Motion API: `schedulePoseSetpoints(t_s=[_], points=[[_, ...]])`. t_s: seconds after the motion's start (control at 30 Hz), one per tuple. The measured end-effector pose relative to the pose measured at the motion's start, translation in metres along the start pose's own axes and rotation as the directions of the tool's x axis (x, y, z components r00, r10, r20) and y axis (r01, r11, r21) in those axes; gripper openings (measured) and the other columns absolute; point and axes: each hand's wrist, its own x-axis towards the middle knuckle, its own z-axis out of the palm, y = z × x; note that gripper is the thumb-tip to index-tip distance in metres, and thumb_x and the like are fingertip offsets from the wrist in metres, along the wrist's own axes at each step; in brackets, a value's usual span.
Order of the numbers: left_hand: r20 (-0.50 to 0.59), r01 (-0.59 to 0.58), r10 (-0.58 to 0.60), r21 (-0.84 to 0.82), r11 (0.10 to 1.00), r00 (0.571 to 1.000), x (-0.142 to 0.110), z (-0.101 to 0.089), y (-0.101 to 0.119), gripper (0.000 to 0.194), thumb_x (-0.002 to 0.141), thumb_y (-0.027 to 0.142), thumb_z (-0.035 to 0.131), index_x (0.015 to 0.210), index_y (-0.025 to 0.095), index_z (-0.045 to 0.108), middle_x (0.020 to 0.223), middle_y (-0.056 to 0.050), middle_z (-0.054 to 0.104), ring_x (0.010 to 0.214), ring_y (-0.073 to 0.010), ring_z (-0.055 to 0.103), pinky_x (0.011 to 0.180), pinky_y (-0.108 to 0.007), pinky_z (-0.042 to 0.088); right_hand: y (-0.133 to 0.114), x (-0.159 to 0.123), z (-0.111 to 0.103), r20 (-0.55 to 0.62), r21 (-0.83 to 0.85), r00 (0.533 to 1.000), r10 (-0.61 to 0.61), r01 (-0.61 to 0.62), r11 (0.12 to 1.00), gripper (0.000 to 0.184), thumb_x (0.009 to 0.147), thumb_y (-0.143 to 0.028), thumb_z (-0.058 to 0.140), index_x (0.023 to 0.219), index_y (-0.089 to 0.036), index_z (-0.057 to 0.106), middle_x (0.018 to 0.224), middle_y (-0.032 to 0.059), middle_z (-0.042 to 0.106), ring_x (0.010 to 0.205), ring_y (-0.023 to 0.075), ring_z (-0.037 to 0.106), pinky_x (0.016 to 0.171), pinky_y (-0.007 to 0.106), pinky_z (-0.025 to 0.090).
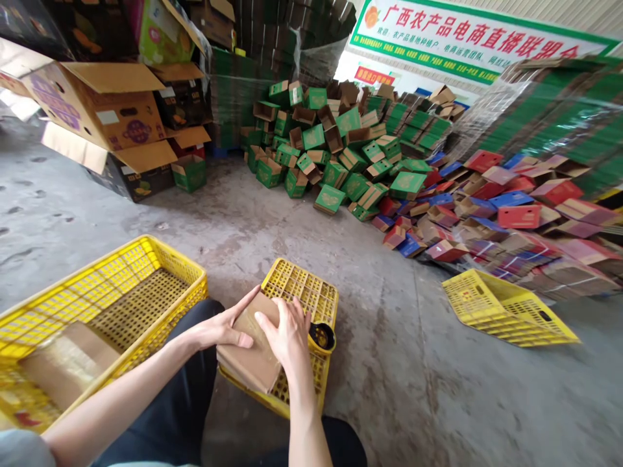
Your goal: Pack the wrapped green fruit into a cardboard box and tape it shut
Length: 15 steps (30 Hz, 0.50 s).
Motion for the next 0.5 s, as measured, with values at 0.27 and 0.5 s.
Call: schedulePoseSetpoints(t_s=[0.27, 0.5], points=[[-0.027, -0.019, 0.018, -0.010, 1.000, 0.999, 0.000, 0.005, -0.002, 0.131, 0.072, 0.027, 0.094, 0.166, 0.038, 0.005, 0.169, -0.009, 0.034, 0.145, -0.0393, 0.048, 0.113, -0.049, 0.047, -0.013, 0.011, 0.012, -0.011, -0.099, 0.994, -0.105, 0.104, 0.990, 0.043, 0.101, -0.054, 0.058, 0.129, -0.022, 0.062, 0.145, 0.0155, 0.064, 0.148, 0.0380, 0.045, 0.122, 0.070, 0.020], [-0.059, -0.006, 0.008, 0.032, 0.999, 0.998, -0.002, 0.006, 0.001, 0.127, 0.074, 0.028, 0.094, 0.168, 0.033, 0.008, 0.167, -0.010, 0.038, 0.151, -0.0375, 0.040, 0.123, -0.050, 0.035, -0.025, 0.000, 0.017, -0.139, -0.146, 0.985, -0.102, 0.082, 0.986, 0.055, 0.103, -0.057, 0.050, 0.138, -0.017, 0.061, 0.146, 0.0177, 0.063, 0.149, 0.0396, 0.043, 0.124, 0.067, 0.019]])
